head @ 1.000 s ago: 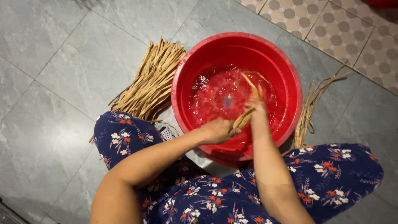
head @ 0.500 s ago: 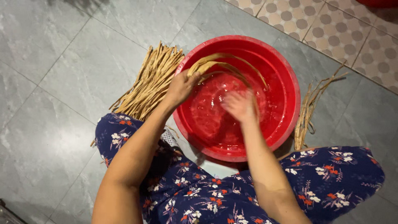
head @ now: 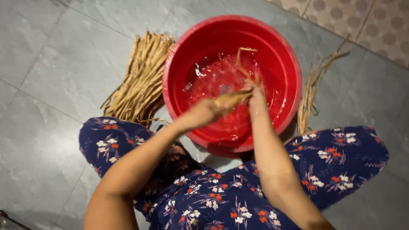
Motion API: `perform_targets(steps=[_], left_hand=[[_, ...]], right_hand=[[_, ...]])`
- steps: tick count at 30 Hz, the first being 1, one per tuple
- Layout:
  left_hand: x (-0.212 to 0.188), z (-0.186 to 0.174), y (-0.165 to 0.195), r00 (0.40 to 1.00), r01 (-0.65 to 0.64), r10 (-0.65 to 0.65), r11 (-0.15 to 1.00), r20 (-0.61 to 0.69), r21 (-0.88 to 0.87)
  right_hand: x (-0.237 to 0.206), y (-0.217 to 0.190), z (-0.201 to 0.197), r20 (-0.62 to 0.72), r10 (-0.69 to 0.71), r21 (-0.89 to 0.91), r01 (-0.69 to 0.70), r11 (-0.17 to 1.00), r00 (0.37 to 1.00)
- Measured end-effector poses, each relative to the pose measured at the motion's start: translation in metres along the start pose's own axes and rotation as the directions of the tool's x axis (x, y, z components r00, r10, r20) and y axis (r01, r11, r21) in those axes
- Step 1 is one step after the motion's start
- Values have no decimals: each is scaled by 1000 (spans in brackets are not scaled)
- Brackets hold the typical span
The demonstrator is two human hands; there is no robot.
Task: The person places a small stool on the floor, then sits cross-legged and washes a bundle of dried sticks in a red basin of water. They repeatedly submerge, scrub, and rinse the sticks by hand, placing cleaned sticks aside on the floor.
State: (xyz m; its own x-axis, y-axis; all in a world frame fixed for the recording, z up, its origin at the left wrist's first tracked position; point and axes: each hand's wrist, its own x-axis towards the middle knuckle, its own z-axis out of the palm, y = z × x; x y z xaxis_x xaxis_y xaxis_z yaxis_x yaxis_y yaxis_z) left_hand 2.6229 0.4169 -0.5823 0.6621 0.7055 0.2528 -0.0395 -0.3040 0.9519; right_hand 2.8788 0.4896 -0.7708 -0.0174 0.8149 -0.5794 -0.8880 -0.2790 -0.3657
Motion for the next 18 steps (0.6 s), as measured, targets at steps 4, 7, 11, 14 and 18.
perform_targets(steps=[4, 7, 11, 14, 18], left_hand=[[-2, -73, 35, 781, 521, -616, 733, -103, -437], [3, -89, 48, 808, 447, -562, 779, -174, -441], [-3, -119, 70, 727, 233, -510, 814, -460, -533], [-15, -135, 58, 665, 353, -540, 836, -516, -421], [-18, -112, -25, 764, 472, -505, 862, -403, -186]], right_hand=[[39, -27, -55, -202, 73, 279, -14, 960, 977], [46, -36, -75, -273, 20, 195, 35, 980, 962], [23, -40, -102, -395, -54, 246, 162, 956, 917], [11, -29, -90, -386, -18, 228, 114, 967, 922], [-5, 17, -27, -146, 178, -77, -191, 979, 973]])
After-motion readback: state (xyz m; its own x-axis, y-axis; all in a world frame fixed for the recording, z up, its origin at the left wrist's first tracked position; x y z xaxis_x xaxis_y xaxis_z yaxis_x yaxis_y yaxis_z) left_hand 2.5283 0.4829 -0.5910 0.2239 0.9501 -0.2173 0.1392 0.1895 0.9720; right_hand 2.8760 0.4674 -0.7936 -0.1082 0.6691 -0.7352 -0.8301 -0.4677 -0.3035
